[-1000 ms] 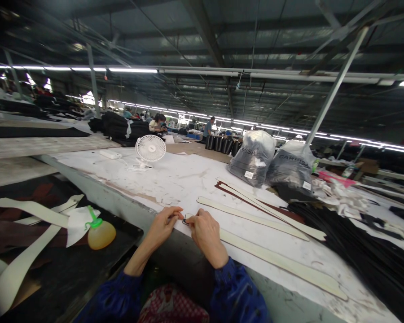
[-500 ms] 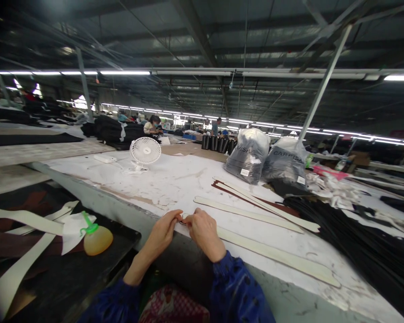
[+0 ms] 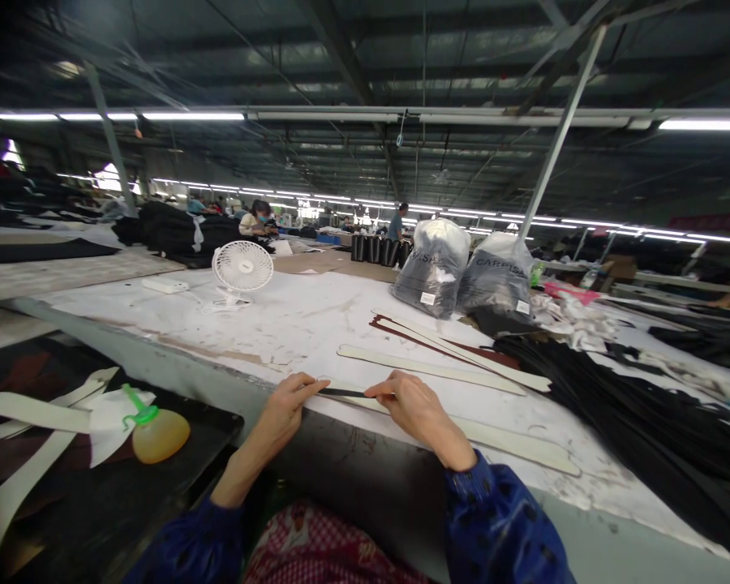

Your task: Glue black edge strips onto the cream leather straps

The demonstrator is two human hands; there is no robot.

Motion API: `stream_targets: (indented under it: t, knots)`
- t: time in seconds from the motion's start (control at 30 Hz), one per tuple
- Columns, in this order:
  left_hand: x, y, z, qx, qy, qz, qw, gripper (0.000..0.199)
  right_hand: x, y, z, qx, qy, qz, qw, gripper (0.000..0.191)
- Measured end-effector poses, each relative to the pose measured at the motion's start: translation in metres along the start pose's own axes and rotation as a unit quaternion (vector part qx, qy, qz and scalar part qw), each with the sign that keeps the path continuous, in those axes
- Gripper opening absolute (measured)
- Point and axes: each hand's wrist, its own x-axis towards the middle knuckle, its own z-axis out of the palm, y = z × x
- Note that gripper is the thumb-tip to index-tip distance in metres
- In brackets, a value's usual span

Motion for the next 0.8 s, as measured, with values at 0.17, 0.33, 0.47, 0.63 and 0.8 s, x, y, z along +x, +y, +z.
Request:
stream_targets:
  t: [0.17,0.33,0.47,0.63,0.8]
  knots:
    - [-0.001,-0.004,0.001,0.025,-0.015,0.018,0.999,0.057,-0.006,0.002,0.007,-0.027,-0.013,-0.006,1.000,0.036]
    - [-0.001,-0.004,0.000,0.023,-0.021,0.021,0.999,0.055,-0.006,0.003,0.010,-0.048,-0.020,-0.014,0.999,0.040]
    - [-0.001,-0.004,0.000,0.029,-0.021,0.021,0.999,0.053,-0.006,0.005,0.013,-0.060,-0.017,-0.011,0.998,0.041]
    - [-0.002,-0.006,0.001,0.032,-0.026,0.023,0.999,0.053,-0.006,0.005,0.015,-0.068,-0.016,-0.003,0.998,0.041]
    - [-0.001,-0.004,0.001,0.024,-0.032,0.017,0.999,0.052,-0.007,0.003,0.016,-0.077,-0.021,-0.001,0.997,0.042]
